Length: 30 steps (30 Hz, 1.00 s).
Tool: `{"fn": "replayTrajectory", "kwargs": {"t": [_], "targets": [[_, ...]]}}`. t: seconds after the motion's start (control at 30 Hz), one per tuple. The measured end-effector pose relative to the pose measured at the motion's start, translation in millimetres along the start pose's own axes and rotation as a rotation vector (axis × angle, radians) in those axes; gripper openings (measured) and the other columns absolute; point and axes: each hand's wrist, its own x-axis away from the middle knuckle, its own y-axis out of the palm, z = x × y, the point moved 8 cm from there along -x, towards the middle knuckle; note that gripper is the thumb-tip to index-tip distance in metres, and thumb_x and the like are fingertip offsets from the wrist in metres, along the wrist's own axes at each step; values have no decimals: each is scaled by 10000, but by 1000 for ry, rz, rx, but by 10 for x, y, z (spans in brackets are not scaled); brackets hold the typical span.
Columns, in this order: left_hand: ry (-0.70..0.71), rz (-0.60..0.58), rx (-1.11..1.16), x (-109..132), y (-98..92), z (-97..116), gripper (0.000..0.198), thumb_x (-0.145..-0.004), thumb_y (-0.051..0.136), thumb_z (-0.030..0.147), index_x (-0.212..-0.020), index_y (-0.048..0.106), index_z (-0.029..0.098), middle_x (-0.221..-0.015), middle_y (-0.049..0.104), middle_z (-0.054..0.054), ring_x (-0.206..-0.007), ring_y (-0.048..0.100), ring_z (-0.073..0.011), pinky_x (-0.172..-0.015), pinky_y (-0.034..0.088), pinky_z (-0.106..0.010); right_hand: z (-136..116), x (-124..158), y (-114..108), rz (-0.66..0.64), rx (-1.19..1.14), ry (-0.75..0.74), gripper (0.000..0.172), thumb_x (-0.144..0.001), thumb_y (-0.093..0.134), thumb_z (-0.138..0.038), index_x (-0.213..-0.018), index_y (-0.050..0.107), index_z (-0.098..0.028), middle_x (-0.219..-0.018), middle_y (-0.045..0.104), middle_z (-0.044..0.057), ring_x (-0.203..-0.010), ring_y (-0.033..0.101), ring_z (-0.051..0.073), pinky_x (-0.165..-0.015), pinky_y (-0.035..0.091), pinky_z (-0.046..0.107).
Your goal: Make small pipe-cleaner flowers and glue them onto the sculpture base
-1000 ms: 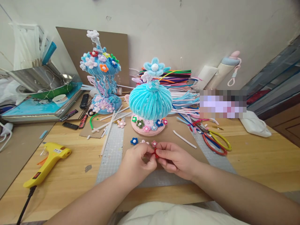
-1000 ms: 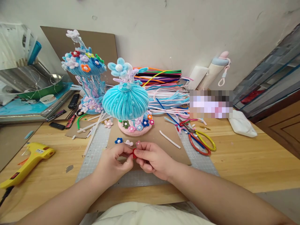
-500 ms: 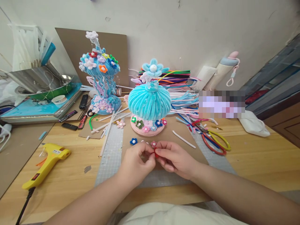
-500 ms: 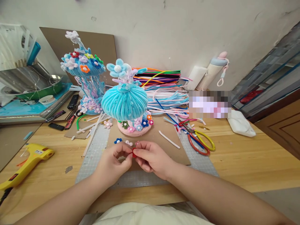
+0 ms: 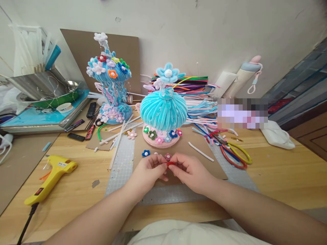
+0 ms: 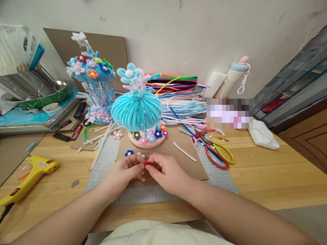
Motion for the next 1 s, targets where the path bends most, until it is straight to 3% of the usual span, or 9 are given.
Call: {"fn": "replayTrajectory", "kwargs": {"t": [0.13, 0.33, 0.57, 0.67, 0.87, 1.0], "targets": [[1, -22, -47, 27, 35, 22, 251, -686, 625, 355, -717, 510, 134, -634, 502, 29, -527, 489, -67, -549, 490, -241, -53, -2, -15, 16, 7, -48, 186, -835, 482, -304, -719, 529, -167, -641, 517, -13, -523, 417, 74, -470, 324, 190], [161, 27, -168, 69, 68, 191, 163, -712, 581, 295, -729, 527, 142, -639, 508, 23, -527, 458, -72, -506, 394, -205, 28, 15, 44, -36, -277, 173, 208, -794, 521, -362, -716, 461, -178, -489, 446, -75, -325, 348, 34, -332, 248, 161], [406, 139, -368, 150, 37, 337, 46, -748, 530, 177, -717, 548, 149, -765, 569, -23, -718, 517, -113, -667, 413, -227, 38, 4, 47, 43, -431, 205, 202, -775, 525, -316, -661, 434, -176, -418, 432, -95, -282, 322, 22, -297, 208, 144], [341, 111, -340, 94, 38, 283, 67, -754, 537, 214, -734, 547, 150, -722, 556, -10, -654, 512, -106, -617, 420, -227, 77, -23, 37, 51, -427, 211, 175, -765, 524, -291, -672, 423, -183, -392, 412, -110, -270, 301, 21, -295, 204, 141], [160, -5, -189, -6, 61, 144, 152, -732, 580, 278, -724, 518, 139, -623, 510, 27, -515, 463, -67, -497, 384, -197, 114, -47, 140, -91, -359, 244, 111, -728, 525, -233, -678, 448, -172, -433, 435, -101, -289, 321, 15, -298, 224, 132], [92, -27, -76, -18, 27, 94, 183, -722, 598, 294, -692, 518, 133, -578, 521, 28, -504, 473, -69, -492, 408, -199, 127, -47, 126, -49, -420, 260, 153, -757, 511, -307, -722, 452, -170, -478, 463, -84, -299, 346, 23, -297, 244, 138]]}}
